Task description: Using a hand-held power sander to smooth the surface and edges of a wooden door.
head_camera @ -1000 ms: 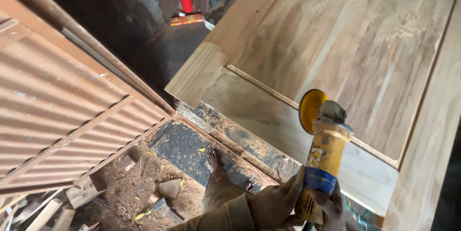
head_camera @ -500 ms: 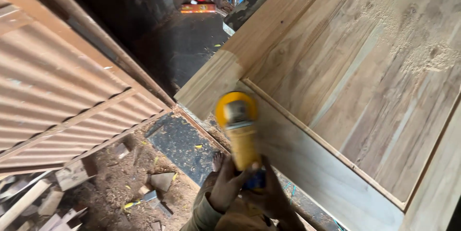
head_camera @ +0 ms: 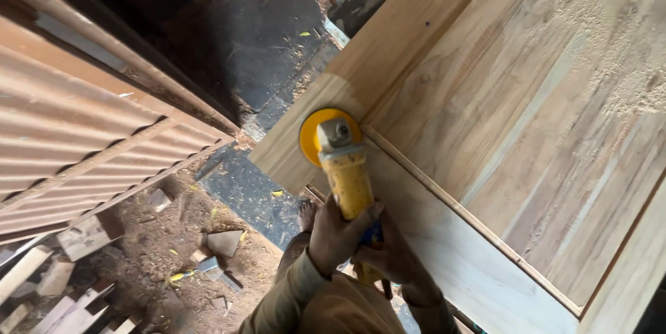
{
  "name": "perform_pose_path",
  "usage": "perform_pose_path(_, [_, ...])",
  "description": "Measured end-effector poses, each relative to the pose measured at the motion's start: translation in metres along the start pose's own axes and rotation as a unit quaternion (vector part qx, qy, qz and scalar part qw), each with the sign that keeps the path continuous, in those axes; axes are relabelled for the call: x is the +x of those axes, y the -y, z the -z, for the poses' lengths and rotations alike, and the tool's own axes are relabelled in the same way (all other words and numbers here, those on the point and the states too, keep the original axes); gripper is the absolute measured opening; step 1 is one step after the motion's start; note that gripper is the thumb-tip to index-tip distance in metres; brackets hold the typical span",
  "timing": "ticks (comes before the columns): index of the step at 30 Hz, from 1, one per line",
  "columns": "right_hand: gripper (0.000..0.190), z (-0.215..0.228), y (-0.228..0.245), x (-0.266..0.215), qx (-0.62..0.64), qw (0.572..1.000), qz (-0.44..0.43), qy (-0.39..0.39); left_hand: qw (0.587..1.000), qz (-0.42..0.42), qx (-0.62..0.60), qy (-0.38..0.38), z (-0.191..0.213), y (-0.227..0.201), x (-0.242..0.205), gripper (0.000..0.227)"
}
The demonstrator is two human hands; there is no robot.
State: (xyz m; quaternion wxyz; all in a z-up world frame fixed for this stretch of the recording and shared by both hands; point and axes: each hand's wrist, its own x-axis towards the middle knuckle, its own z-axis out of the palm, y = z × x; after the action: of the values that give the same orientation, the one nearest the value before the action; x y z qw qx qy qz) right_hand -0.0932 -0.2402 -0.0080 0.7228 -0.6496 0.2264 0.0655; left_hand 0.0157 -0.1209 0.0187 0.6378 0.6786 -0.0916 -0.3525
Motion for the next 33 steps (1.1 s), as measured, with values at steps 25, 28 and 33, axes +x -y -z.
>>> perform_pose_path(25, [0.098, -0.066, -0.013, -0.095, 0.016, 0.987, 0.034, 0.156, 0.990, 0.039, -0.055, -0.126, 0.015, 0.054, -0.150, 0.042])
perform_pose_path(28, [0.100, -0.060, -0.007, -0.111, -0.018, 0.989, 0.047, 0.141, 0.992, 0.021, -0.043, -0.117, 0.006, 0.062, -0.157, 0.041])
perform_pose_path(33, [0.099, -0.044, -0.048, -0.104, -0.033, 0.991, 0.085, 0.093, 0.996, -0.027, -0.042, -0.076, -0.013, 0.043, -0.142, 0.038])
